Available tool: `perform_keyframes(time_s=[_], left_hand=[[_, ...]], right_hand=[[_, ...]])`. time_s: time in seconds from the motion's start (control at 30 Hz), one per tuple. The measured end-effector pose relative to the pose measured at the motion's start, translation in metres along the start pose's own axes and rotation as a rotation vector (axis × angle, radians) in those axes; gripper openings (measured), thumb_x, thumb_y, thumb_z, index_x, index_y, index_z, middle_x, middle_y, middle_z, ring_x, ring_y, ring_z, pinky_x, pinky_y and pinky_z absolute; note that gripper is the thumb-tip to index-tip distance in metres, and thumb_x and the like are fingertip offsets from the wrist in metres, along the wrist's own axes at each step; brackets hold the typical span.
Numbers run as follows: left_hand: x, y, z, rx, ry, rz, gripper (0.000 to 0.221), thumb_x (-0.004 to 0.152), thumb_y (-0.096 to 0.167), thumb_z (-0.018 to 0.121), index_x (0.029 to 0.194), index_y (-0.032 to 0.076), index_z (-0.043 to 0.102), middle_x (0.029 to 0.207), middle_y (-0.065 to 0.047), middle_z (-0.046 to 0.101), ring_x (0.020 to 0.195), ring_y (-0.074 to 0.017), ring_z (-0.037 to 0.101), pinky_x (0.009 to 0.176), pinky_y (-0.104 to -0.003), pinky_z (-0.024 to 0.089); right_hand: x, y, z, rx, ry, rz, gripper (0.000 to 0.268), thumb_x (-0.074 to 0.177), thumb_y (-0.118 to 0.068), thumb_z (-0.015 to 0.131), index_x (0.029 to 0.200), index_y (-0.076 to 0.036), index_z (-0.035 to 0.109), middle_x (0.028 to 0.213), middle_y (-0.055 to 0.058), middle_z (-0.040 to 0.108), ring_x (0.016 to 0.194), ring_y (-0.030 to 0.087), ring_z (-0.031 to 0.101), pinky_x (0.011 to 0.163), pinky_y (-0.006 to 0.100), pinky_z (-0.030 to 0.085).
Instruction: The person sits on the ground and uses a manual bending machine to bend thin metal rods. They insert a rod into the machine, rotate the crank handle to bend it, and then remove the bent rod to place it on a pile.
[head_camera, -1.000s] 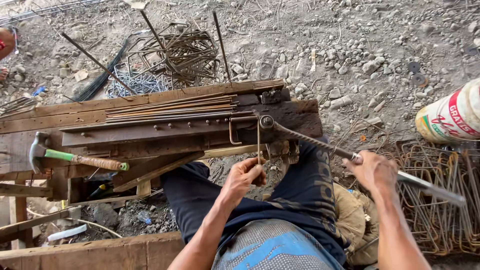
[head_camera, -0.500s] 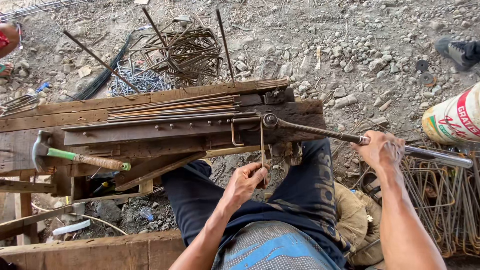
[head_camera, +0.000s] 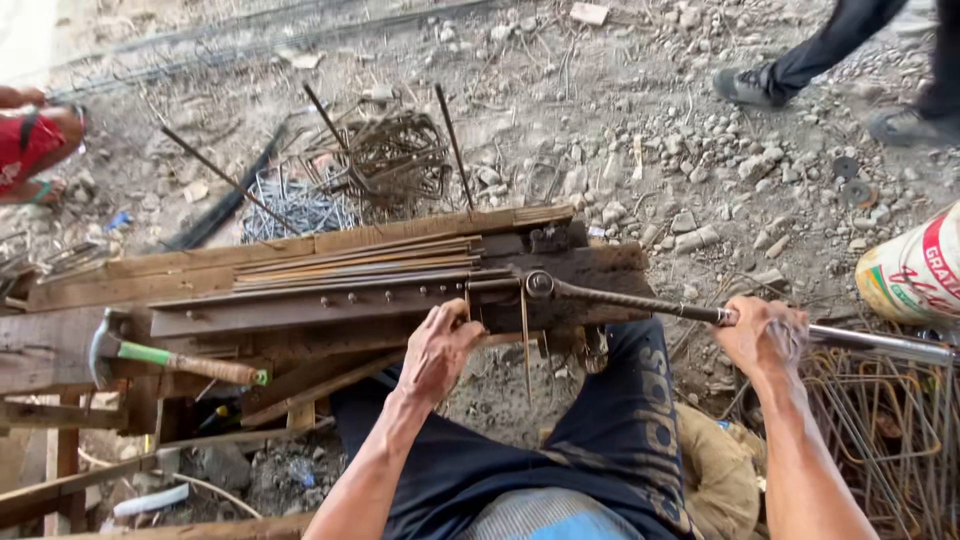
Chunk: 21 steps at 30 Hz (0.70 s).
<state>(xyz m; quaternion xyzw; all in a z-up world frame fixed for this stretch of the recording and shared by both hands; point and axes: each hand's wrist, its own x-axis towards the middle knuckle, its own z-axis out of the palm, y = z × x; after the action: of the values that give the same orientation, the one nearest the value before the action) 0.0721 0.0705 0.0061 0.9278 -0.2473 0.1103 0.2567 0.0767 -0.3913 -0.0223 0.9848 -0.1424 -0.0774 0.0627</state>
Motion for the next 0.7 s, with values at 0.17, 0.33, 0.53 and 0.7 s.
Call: perform_keyframes(time_s=[0.17, 0.33, 0.53, 0.7], left_hand=[[0.042, 0.025, -0.026, -1.381, 0.16, -0.738, 0.027, 0.09, 0.012, 0.066, 0.112, -0.003, 0.06, 0.112, -0.016, 0.061, 0.101, -0.0269, 0.066, 0.095, -0.034, 0.059], [0.054, 0.005, -0.028, -0.3, 0.183, -0.108, 0.017, 0.092, 0.019, 0.071, 0.103, 0.007, 0.074, 0.102, -0.004, 0.067, 0.083, -0.0182, 0.069, 0.071, -0.031, 0.059], [0.035, 0.029, -0.033, -0.24, 0.337, -0.023, 0.011, 0.092, 0.021, 0.072, 0.095, 0.01, 0.075, 0.092, -0.004, 0.066, 0.084, -0.0193, 0.067, 0.076, -0.031, 0.057], [0.016, 0.045, -0.022, -0.186, 0.432, 0.084, 0.011, 0.093, 0.023, 0.071, 0.09, 0.014, 0.076, 0.088, -0.002, 0.065, 0.082, -0.0176, 0.066, 0.074, -0.031, 0.056]], right_hand=[[-0.006, -0.009, -0.02, 0.058, -0.086, 0.02, 0.03, 0.086, -0.048, 0.057, 0.083, -0.023, 0.073, 0.087, 0.011, 0.075, 0.091, 0.038, 0.068, 0.092, 0.044, 0.042], [-0.001, 0.001, -0.007, 0.082, -0.107, 0.0, 0.035, 0.086, -0.057, 0.065, 0.073, -0.024, 0.064, 0.072, 0.0, 0.069, 0.079, 0.022, 0.061, 0.091, 0.036, 0.036], [-0.037, -0.045, -0.085, 0.635, -0.216, -0.163, 0.047, 0.085, -0.041, 0.068, 0.124, -0.015, 0.06, 0.122, 0.017, 0.062, 0.113, 0.033, 0.06, 0.102, 0.048, 0.043], [-0.1, -0.145, -0.158, 1.468, -0.557, -0.443, 0.039, 0.102, -0.025, 0.046, 0.114, 0.004, 0.07, 0.08, 0.018, 0.074, 0.074, 0.023, 0.069, 0.073, 0.036, 0.057]])
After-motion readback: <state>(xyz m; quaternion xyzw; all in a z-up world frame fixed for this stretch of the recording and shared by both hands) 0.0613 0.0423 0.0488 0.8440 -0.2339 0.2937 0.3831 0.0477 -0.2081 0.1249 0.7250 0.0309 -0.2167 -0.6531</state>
